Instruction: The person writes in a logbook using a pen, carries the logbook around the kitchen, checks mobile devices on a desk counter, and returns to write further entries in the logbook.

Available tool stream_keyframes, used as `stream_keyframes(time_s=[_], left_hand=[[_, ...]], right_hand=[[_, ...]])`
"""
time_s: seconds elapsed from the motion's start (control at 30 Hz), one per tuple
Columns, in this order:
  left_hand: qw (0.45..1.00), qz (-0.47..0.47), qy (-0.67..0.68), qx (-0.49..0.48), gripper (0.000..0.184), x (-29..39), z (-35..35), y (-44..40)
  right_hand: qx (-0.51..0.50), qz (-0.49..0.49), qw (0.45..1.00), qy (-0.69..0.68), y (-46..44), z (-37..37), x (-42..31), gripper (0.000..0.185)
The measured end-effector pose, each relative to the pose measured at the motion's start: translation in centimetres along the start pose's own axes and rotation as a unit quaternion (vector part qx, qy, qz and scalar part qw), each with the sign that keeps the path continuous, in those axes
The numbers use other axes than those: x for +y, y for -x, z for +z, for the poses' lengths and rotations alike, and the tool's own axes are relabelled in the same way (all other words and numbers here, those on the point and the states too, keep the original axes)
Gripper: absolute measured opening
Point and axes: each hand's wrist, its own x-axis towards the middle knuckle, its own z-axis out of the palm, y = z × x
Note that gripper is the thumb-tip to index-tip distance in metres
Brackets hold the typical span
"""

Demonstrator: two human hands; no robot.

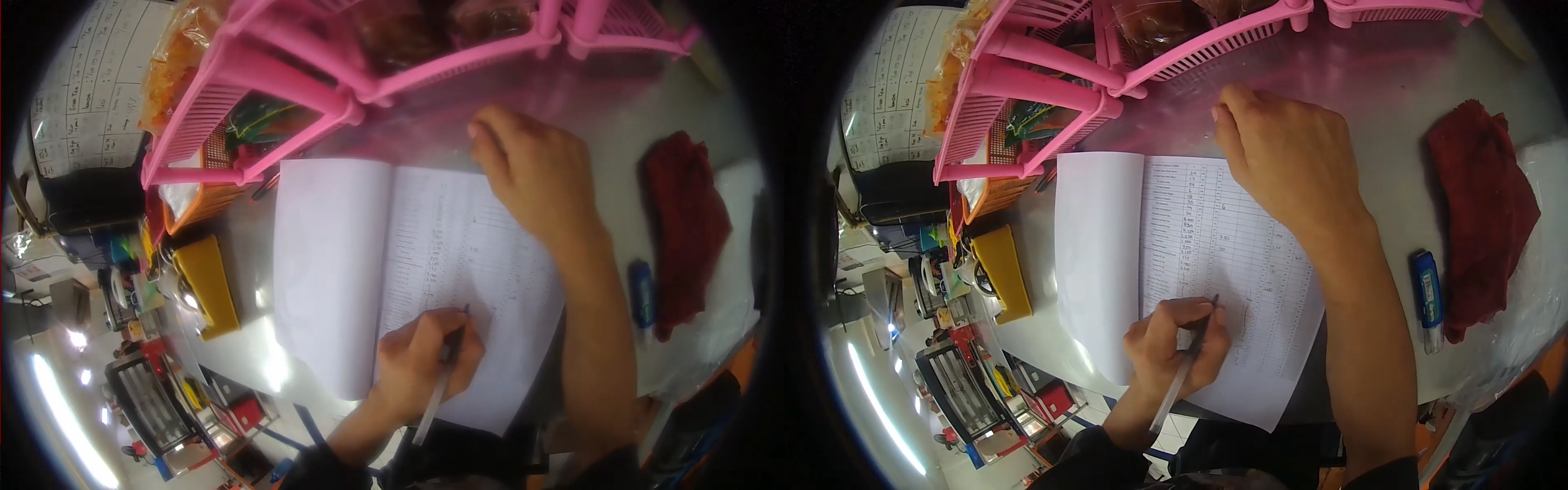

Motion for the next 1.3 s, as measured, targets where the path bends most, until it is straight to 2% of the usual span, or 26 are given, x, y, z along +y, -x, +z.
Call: stream_keyframes(time_s=[0.13,0.2,0.43,0.5,0.6,0.8,1.3], left_hand=[[0.997,0.014,0.073,-0.006,0.021,-0.3,1.2,-0.1],[0.992,-0.031,0.12,-0.008,0.021,-0.9,1.3,0.1],[0.998,-0.023,0.053,0.001,0.022,-0.5,1.4,0.4],[0.998,0.05,0.021,0.031,0.022,-0.3,1.9,0.4],[0.998,0.05,0.031,0.018,0.022,0.1,2.2,0.0],[0.999,-0.007,0.032,0.009,0.023,0.2,2.7,-0.2],[0.998,-0.05,0.037,0.01,0.02,0.4,2.7,-0.4]], right_hand=[[0.024,0.0,1.0,-0.008,-0.1,0.2,0.1,0.018],[0.032,0.003,0.999,-0.005,0.0,0.3,0.2,0.018],[0.045,-0.009,0.999,0.021,0.0,0.4,0.2,0.019],[0.044,-0.011,0.998,0.031,0.0,0.5,0.2,0.019],[0.046,-0.014,0.999,0.025,0.0,0.6,0.2,0.019],[0.046,-0.017,0.998,0.033,0.0,0.8,0.3,0.018],[0.042,-0.016,0.999,0.028,0.1,0.9,0.3,0.016]])
